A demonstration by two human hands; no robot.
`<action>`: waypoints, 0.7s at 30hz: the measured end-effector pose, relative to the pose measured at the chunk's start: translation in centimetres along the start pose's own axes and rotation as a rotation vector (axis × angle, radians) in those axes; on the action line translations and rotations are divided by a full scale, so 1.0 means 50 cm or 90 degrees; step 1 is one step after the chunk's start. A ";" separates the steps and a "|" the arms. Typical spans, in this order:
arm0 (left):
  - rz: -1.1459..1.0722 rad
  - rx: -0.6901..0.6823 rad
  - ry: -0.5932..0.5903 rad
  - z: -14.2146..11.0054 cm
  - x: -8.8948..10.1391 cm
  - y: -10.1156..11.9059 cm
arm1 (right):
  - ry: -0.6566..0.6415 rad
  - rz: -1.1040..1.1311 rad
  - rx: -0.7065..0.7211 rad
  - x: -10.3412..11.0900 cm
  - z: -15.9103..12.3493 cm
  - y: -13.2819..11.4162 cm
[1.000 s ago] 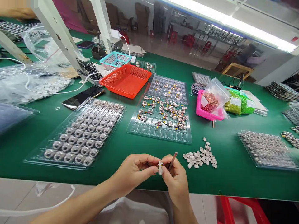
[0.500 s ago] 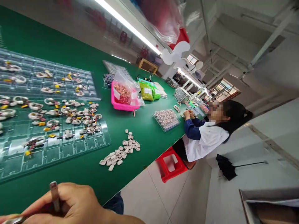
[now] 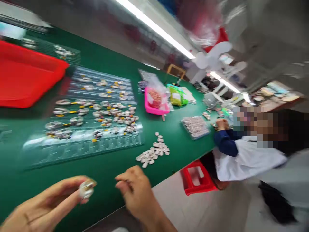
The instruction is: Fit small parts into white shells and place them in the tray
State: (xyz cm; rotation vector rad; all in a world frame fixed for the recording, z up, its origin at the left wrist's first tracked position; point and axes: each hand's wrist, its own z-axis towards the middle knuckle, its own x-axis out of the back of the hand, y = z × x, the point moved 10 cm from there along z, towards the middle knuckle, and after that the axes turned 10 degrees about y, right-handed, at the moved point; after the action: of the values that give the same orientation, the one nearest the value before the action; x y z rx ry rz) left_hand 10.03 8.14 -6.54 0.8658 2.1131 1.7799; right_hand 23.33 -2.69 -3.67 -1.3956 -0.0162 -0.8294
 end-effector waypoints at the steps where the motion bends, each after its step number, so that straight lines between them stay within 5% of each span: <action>1: 0.007 0.027 0.053 -0.021 0.032 -0.002 | 0.009 0.008 -0.017 0.009 -0.003 0.002; 3: -0.087 0.073 0.100 -0.051 0.055 0.005 | 0.036 0.063 -0.026 0.024 -0.005 -0.001; 9: -0.346 0.134 0.112 -0.055 0.035 0.007 | 0.109 0.385 -0.011 0.024 -0.023 -0.035; 21: -0.433 0.135 0.121 -0.066 0.050 0.008 | 0.125 0.405 0.077 0.013 -0.022 -0.065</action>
State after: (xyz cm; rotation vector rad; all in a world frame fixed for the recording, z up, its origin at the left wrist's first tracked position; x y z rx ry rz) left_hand 6.40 6.95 -4.95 -0.0223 2.3480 1.3301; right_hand 21.62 -3.78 -0.83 -1.1017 0.4972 -0.4168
